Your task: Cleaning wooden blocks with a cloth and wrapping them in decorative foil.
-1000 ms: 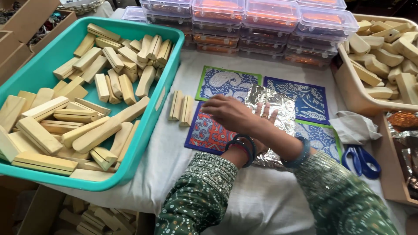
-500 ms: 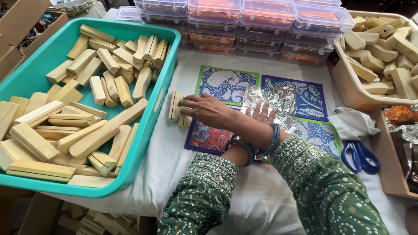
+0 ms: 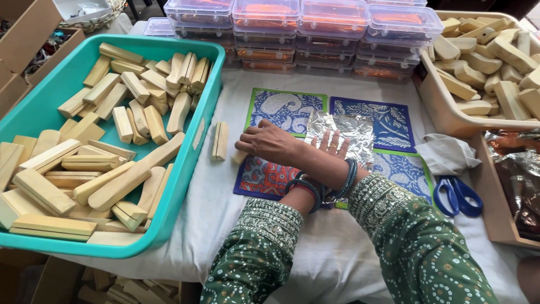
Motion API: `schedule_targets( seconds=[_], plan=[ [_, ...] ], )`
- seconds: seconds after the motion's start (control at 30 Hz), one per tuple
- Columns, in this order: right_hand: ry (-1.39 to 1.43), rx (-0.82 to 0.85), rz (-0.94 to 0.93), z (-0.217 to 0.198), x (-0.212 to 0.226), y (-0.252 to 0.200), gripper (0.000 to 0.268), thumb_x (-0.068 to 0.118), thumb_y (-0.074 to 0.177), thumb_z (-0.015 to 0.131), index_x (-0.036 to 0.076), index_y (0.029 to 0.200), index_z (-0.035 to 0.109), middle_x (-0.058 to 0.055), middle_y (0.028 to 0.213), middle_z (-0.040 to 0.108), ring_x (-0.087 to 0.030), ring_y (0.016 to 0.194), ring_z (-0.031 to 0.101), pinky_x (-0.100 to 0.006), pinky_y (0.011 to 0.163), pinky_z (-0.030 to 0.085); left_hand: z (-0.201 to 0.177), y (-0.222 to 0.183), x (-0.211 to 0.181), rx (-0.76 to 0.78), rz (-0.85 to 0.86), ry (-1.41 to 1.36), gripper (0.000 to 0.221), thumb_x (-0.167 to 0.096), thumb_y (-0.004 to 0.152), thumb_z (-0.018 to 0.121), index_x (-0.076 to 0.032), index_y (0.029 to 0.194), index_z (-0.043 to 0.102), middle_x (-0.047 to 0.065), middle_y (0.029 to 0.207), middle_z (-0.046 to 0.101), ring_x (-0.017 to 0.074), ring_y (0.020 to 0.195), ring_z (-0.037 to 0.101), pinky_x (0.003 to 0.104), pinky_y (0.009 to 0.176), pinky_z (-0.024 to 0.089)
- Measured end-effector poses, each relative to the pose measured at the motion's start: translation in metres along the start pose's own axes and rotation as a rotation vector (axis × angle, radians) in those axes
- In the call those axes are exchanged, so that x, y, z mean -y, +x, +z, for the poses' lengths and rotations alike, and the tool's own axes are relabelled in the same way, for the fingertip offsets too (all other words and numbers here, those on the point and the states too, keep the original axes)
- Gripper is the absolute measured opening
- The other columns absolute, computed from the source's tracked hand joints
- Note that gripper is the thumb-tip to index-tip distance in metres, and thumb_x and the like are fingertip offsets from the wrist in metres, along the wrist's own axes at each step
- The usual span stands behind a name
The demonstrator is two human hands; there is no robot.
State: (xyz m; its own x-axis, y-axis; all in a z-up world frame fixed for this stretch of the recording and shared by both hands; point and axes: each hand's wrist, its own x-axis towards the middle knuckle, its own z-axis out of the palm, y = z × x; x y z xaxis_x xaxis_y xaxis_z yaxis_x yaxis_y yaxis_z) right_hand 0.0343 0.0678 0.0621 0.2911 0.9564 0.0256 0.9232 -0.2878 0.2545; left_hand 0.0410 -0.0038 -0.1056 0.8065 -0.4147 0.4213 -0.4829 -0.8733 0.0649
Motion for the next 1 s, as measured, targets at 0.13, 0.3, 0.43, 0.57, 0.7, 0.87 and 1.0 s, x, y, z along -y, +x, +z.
schedule_targets(
  seconds=[0.13, 0.3, 0.43, 0.57, 0.7, 0.87, 1.0],
  plan=[
    [0.055, -0.123, 0.101, -0.012, -0.007, -0.037, 0.031, 0.025, 0.099, 0.064, 0.014, 0.128, 0.058, -0.006, 0.12, 0.066, -0.024, 0.113, 0.061, -0.045, 0.1, 0.049, -0.05, -0.003, -0.009, -0.005, 0.01, -0.04, 0.097, -0.077, 0.089, 0.031, -0.013, 0.161, 0.02, 0.025, 0.168, 0.013, 0.0431, 0.154, 0.006, 0.066, 0.12, 0.004],
    [0.753, -0.347, 0.54, -0.009, -0.05, -0.131, 0.052, 0.018, 0.094, 0.065, 0.013, 0.145, 0.056, -0.01, 0.127, 0.065, -0.026, 0.11, 0.066, -0.042, 0.095, 0.057, -0.112, 0.004, -0.023, 0.461, -0.139, -0.092, 0.087, -0.067, 0.102, 0.026, -0.011, 0.167, 0.013, 0.014, 0.171, 0.015, 0.0298, 0.159, 0.01, 0.059, 0.128, 0.009],
    [1.038, -0.355, 0.652, 0.027, -0.088, -0.188, 0.054, 0.019, 0.099, 0.064, 0.014, 0.151, 0.051, -0.009, 0.13, 0.065, -0.024, 0.115, 0.064, -0.04, 0.098, 0.054, -0.144, 0.007, -0.03, 0.502, -0.144, -0.005, 0.08, -0.066, 0.103, 0.026, -0.012, 0.163, 0.019, 0.015, 0.171, 0.017, 0.0322, 0.159, 0.009, 0.056, 0.126, 0.008],
    [1.134, -0.312, 0.789, 0.029, -0.087, -0.198, 0.055, 0.025, 0.097, 0.068, 0.016, 0.149, 0.051, -0.01, 0.126, 0.069, -0.025, 0.114, 0.067, -0.038, 0.095, 0.057, -0.157, 0.011, -0.031, 0.508, -0.14, -0.035, 0.081, -0.066, 0.098, 0.026, -0.017, 0.162, 0.017, 0.014, 0.168, 0.016, 0.0345, 0.156, 0.006, 0.056, 0.124, 0.005],
    [0.806, -0.276, 0.808, 0.031, -0.084, -0.199, 0.054, 0.029, 0.093, 0.072, 0.017, 0.143, 0.057, -0.014, 0.125, 0.064, -0.028, 0.114, 0.065, -0.04, 0.096, 0.056, -0.151, 0.011, -0.03, 0.489, -0.144, -0.057, 0.084, -0.069, 0.098, 0.025, -0.014, 0.162, 0.02, 0.013, 0.167, 0.02, 0.0333, 0.157, 0.007, 0.057, 0.125, 0.005],
    [0.63, -0.315, 0.711, 0.064, -0.101, -0.203, 0.047, 0.028, 0.095, 0.07, 0.015, 0.14, 0.063, -0.014, 0.125, 0.057, -0.031, 0.117, 0.055, -0.043, 0.101, 0.049, -0.144, 0.008, -0.028, 0.384, -0.147, -0.08, 0.083, -0.068, 0.098, 0.032, -0.012, 0.159, 0.027, 0.016, 0.166, 0.024, 0.0339, 0.155, 0.014, 0.056, 0.123, 0.008],
    [0.659, -0.317, 0.711, 0.068, -0.102, -0.204, 0.041, 0.03, 0.097, 0.068, 0.014, 0.135, 0.067, -0.012, 0.125, 0.057, -0.028, 0.119, 0.054, -0.042, 0.103, 0.049, -0.15, 0.01, -0.03, 0.388, -0.169, -0.051, 0.084, -0.065, 0.097, 0.046, -0.008, 0.157, 0.033, 0.014, 0.16, 0.035, 0.0326, 0.152, 0.024, 0.052, 0.123, 0.019]
  ],
)
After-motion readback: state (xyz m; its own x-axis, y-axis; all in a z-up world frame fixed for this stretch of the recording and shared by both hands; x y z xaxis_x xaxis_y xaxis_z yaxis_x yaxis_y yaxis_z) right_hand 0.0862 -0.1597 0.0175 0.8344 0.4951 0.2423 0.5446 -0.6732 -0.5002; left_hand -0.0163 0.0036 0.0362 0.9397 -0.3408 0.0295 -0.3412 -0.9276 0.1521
